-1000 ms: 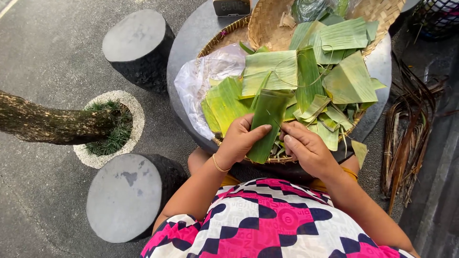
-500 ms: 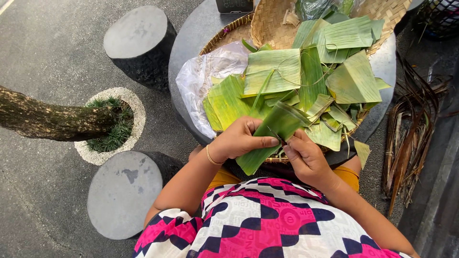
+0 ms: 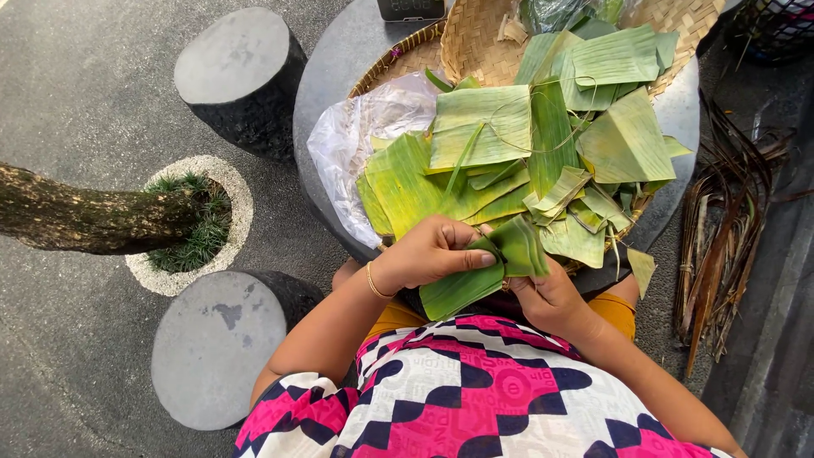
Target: Cutting and folding banana leaves to prepare them for use.
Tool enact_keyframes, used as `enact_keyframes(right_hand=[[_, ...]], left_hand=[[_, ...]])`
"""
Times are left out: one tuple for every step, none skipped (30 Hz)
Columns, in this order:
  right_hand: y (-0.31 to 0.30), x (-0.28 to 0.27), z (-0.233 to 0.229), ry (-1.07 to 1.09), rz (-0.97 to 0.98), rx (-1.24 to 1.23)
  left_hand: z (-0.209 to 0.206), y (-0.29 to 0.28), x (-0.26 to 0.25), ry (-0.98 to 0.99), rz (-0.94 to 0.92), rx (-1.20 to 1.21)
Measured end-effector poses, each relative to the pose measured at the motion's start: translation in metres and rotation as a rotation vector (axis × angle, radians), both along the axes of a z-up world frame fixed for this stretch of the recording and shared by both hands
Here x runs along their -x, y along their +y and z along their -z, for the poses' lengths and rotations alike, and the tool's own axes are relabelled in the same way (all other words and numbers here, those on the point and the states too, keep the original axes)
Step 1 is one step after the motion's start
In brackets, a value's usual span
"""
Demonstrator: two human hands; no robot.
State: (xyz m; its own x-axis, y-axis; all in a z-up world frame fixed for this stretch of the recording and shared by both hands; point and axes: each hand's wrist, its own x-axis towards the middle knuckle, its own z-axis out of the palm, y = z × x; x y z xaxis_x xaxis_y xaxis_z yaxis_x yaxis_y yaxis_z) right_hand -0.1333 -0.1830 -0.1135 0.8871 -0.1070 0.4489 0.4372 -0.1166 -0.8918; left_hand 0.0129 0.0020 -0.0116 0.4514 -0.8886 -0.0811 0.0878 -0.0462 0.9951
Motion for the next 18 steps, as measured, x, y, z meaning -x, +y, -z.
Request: enact_keyframes(right_hand=[[0.003,-0.002,-0.021,-0.001,0.001,-0.001],[0.006,-0.004,-0.042,-0.015,0.008,0.044],[0.008,-0.005,-0.063,-0.029,0.02,0.092],[0.008,-0.007,-0.069,-0.03,0.025,0.093],[0.008,-0.011,-0.076,-0.052,0.015,0.11],[0.008,-0.015,-0.083,-0.073,0.006,0.127],[0.007,-0.017,-0.084,-0.076,0.01,0.129],[0.005,-0.019,-0.085,-0.078,-0.009,0.165],[0.004,-0.021,-0.087,-0.079,-0.03,0.202],[0.002,-0.022,-0.085,-0.08,-0.028,0.204],[0.0,-0.024,-0.084,-0.033,-0.021,0.273],[-0.002,-0.026,-0.083,0.013,-0.013,0.341],[-0.023,-0.029,-0.063,0.008,-0.003,0.336],[-0.043,-0.031,-0.042,0.252,0.045,0.425],[-0.066,-0.036,-0.022,0.493,0.095,0.513],[-0.066,-0.042,-0.037,0.483,0.106,0.512],[-0.067,-0.043,-0.053,0.732,0.013,0.614],[-0.068,-0.045,-0.068,0.984,-0.08,0.712]], left_hand=[[-0.004,0.002,0.0,-0.001,0.001,-0.001],[-0.009,0.004,0.001,0.026,-0.001,0.0],[-0.013,0.005,0.001,0.053,0.0,0.003],[-0.013,0.007,0.001,0.052,0.005,0.003],[-0.012,0.009,0.0,0.042,0.009,0.005],[-0.012,0.012,0.0,0.033,0.013,0.007],[-0.014,0.013,-0.001,0.03,0.016,0.008],[-0.017,0.015,-0.001,0.049,0.022,0.029],[-0.018,0.017,-0.001,0.07,0.027,0.052],[0.009,0.022,-0.005,0.068,0.029,0.054],[0.035,0.027,-0.011,0.092,0.061,0.119],[0.061,0.032,-0.018,0.117,0.093,0.184],[0.043,0.038,-0.011,0.111,0.103,0.178],[0.026,0.044,-0.005,0.256,0.206,0.414],[0.009,0.047,0.001,0.397,0.31,0.654],[0.021,0.044,-0.017,0.388,0.321,0.652],[0.036,0.04,-0.027,0.494,0.033,0.553],[0.051,0.037,-0.037,0.595,-0.253,0.443]])
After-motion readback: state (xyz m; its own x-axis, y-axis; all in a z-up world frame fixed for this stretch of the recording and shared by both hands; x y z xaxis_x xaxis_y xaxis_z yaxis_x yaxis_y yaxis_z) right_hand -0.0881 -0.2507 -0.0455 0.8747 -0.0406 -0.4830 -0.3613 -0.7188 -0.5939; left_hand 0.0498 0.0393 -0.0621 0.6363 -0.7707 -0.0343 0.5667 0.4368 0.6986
